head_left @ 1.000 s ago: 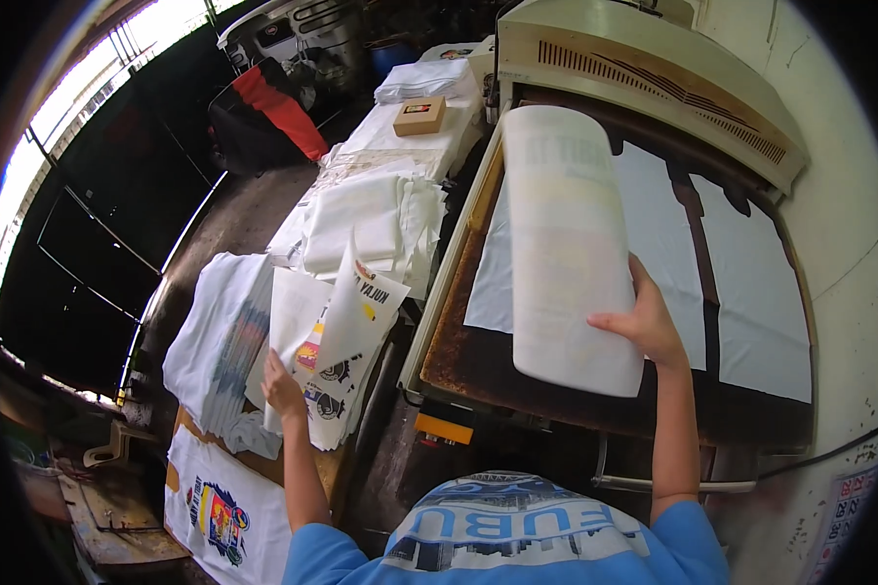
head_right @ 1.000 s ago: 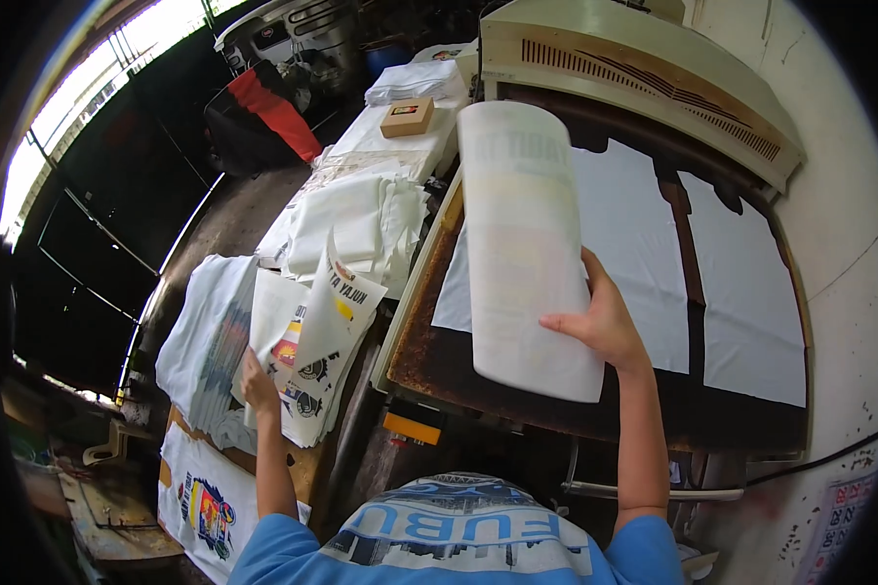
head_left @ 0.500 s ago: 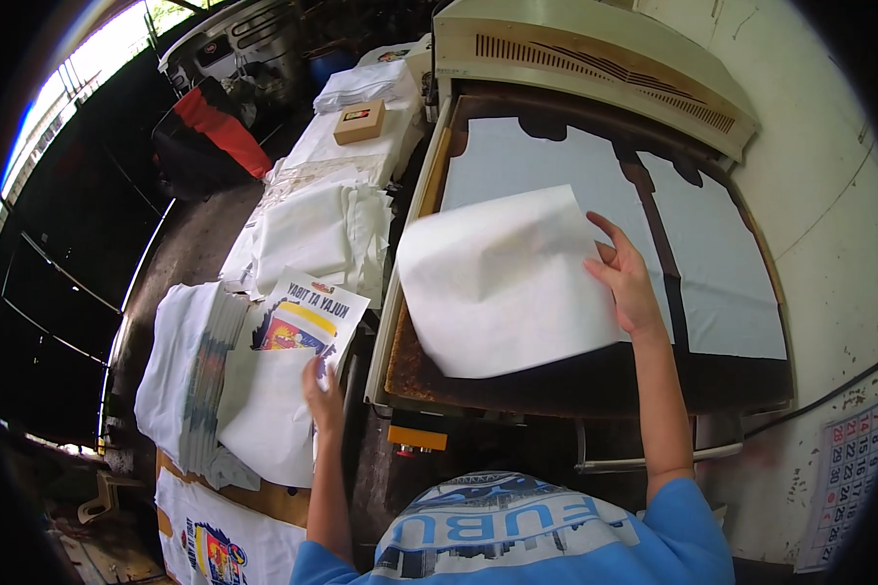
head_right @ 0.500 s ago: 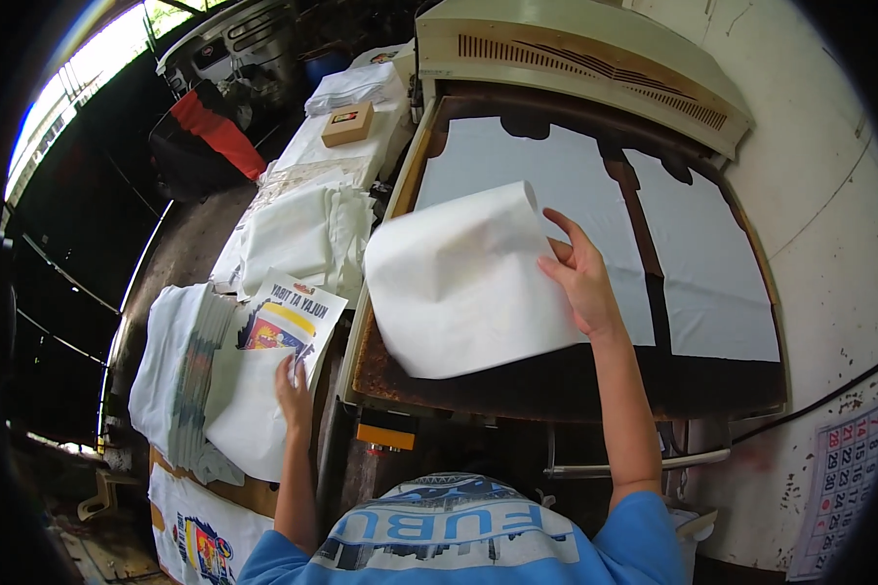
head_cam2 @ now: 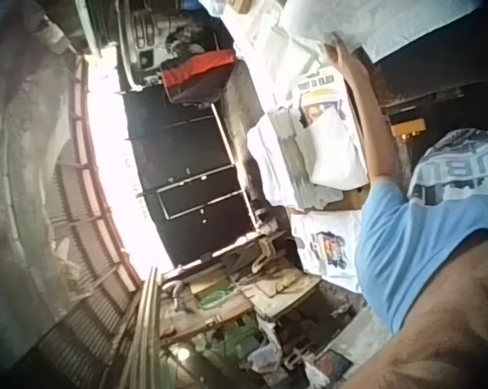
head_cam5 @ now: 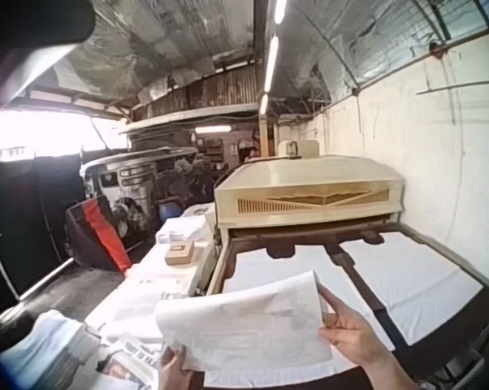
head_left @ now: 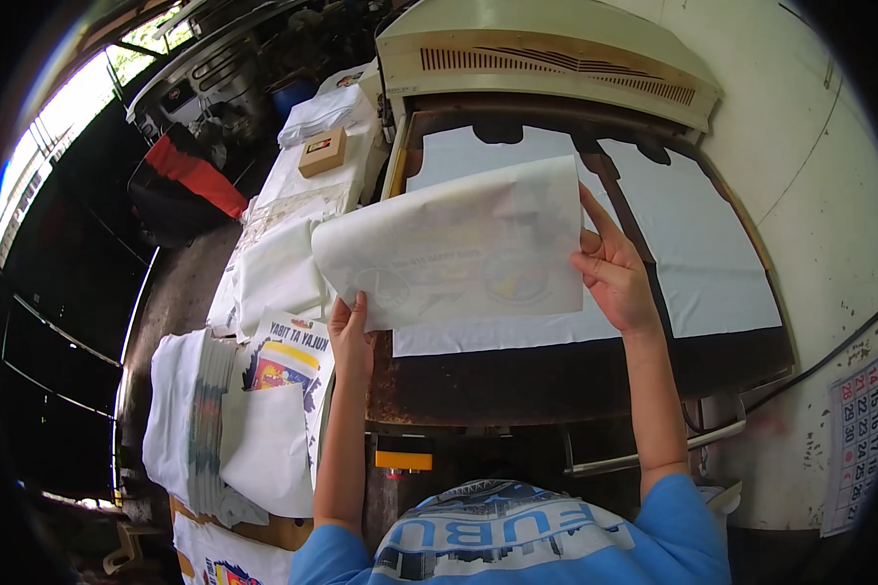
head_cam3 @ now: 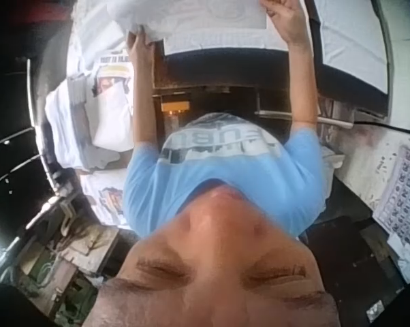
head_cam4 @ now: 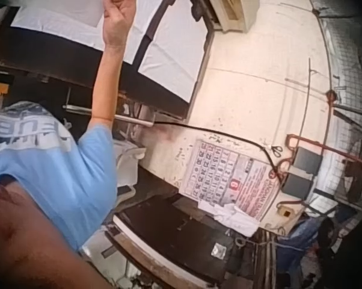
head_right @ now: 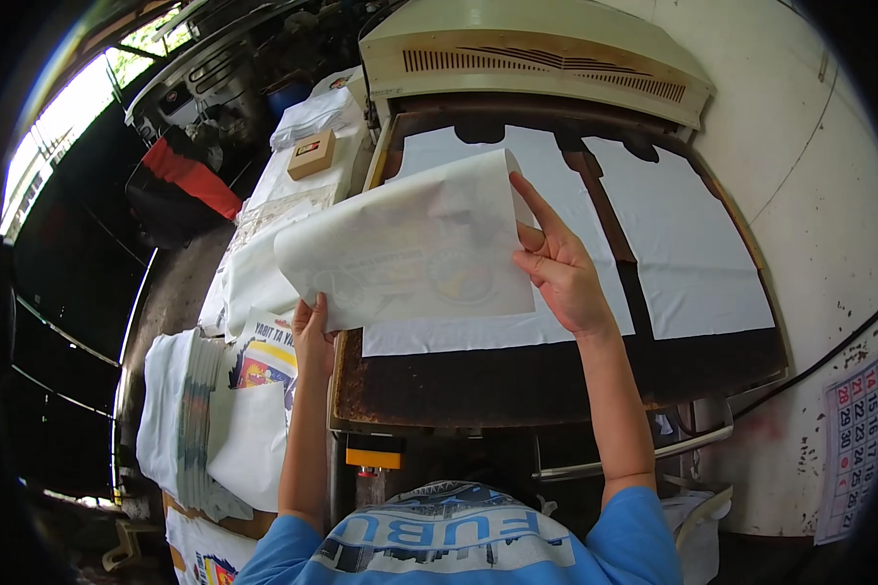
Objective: Manually aligning and preparing t-shirts and transfer sheets for a screen-printing or heat-transfer process.
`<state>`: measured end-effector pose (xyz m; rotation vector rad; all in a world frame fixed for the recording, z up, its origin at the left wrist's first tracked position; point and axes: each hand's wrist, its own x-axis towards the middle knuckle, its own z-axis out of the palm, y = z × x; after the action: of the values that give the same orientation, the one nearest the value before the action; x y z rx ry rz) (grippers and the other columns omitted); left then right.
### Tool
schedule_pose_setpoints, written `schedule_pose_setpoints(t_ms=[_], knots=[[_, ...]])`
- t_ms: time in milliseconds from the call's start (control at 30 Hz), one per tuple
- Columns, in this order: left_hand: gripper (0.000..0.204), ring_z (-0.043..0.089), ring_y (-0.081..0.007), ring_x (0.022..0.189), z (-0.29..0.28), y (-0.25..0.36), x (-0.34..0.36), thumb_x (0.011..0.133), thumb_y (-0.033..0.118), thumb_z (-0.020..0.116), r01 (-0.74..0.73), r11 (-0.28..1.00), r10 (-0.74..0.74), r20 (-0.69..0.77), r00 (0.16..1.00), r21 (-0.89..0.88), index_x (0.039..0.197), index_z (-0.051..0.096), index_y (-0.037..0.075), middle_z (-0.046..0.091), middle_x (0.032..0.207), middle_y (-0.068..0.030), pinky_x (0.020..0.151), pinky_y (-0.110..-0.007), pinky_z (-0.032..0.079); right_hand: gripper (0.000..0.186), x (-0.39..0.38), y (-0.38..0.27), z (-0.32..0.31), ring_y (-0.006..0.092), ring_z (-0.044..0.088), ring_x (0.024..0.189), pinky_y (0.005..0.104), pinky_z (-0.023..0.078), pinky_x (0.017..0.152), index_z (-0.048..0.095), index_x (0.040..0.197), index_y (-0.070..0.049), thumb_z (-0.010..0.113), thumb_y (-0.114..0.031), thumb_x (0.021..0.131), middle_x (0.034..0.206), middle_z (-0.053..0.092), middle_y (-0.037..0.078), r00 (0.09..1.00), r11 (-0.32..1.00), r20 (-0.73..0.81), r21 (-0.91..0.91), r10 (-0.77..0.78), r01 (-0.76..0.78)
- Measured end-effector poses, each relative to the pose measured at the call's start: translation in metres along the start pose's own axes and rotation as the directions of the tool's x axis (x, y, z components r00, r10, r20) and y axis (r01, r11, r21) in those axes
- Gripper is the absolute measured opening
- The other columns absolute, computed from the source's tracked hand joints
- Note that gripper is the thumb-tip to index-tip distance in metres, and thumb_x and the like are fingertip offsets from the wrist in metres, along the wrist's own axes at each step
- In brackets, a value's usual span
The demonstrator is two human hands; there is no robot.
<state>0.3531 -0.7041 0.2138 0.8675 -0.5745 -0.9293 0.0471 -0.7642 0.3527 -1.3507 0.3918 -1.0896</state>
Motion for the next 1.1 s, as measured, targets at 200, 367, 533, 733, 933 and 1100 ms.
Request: schedule_pose_setpoints(t_ms=[200,367,533,733,933,1100], knots=[[0.021,0.06,-0.0121,0.083,0.027,-0.015,0.037,0.088,0.013,0.052,-0.075,0.996,0.073,0.039,0.997,0.054,0.107,0.054,0.005,0.06,0.097,-0.0044,0.067,-0.025,0.052,0.071,0.007,0.021,-0.041,0.0121,0.046,0.111,0.0255,0.032,0.095,0.017,0.139,-0.008,0.046,0.007,0.075,0.122,0.049,0.011,0.998,0.997,-0.029,-0.053,-0.053,0.052],[0.02,0.057,-0.0093,0.078,0.022,-0.061,0.054,0.085,0.01,0.054,0.114,0.936,-0.13,0.028,0.991,0.332,0.101,0.056,-0.002,0.061,0.089,-0.0055,0.067,-0.024,0.046,0.054,-0.007,0.073,-0.092,0.0214,0.063,0.076,0.0282,0.051,0.058,0.033,0.127,0.003,0.055,-0.004,0.079,0.096,0.059,0.015,0.82,0.822,-0.341,-0.185,0.46,-0.538],[0.028,0.058,-0.0118,0.069,0.057,-0.075,0.078,0.082,0.008,0.054,-0.007,0.824,-0.066,0.108,0.992,0.566,0.107,0.053,-0.005,0.06,0.084,-0.0075,0.053,-0.026,0.049,0.04,0.012,0.092,-0.131,0.0191,0.061,0.053,0.0266,0.048,0.044,0.044,0.118,0.004,0.054,-0.004,0.08,0.078,0.06,0.012,0.796,0.83,-0.406,-0.14,0.45,-0.541],[0.038,0.05,-0.0084,0.053,0.15,-0.033,0.147,0.083,0.01,0.053,-0.216,0.802,0.134,0.184,0.974,0.557,0.12,0.048,0.002,0.057,0.072,-0.0041,0.04,-0.022,0.039,0.041,0.086,0.054,-0.16,0.0174,0.059,0.051,0.0261,0.047,0.046,0.045,0.12,0.003,0.05,-0.002,0.079,0.073,0.06,0.011,0.879,0.908,-0.468,-0.402,-0.09,-0.121],[0.042,0.038,-0.0069,0.039,0.14,-0.087,0.182,0.083,0.014,0.054,-0.1,0.678,0.04,0.1,0.994,0.728,0.124,0.046,0.004,0.047,0.058,0.0018,0.035,-0.023,0.032,0.039,0.096,0.097,-0.193,0.0194,0.061,0.053,0.0267,0.05,0.047,0.05,0.115,0.005,0.047,0.002,0.076,0.076,0.06,0.012,0.8,0.922,-0.571,-0.182,0.183,-0.341],[0.043,0.041,-0.01,0.041,0.118,-0.146,0.182,0.079,0.01,0.053,0.117,0.583,-0.185,-0.009,0.983,0.804,0.121,0.049,0.001,0.05,0.058,-0.0035,0.037,-0.029,0.033,0.035,0.076,0.154,-0.228,0.0239,0.062,0.055,0.0283,0.052,0.047,0.049,0.108,0.013,0.049,0.004,0.074,0.077,0.058,0.015,0.676,0.878,-0.652,-0.032,0.344,-0.477]])
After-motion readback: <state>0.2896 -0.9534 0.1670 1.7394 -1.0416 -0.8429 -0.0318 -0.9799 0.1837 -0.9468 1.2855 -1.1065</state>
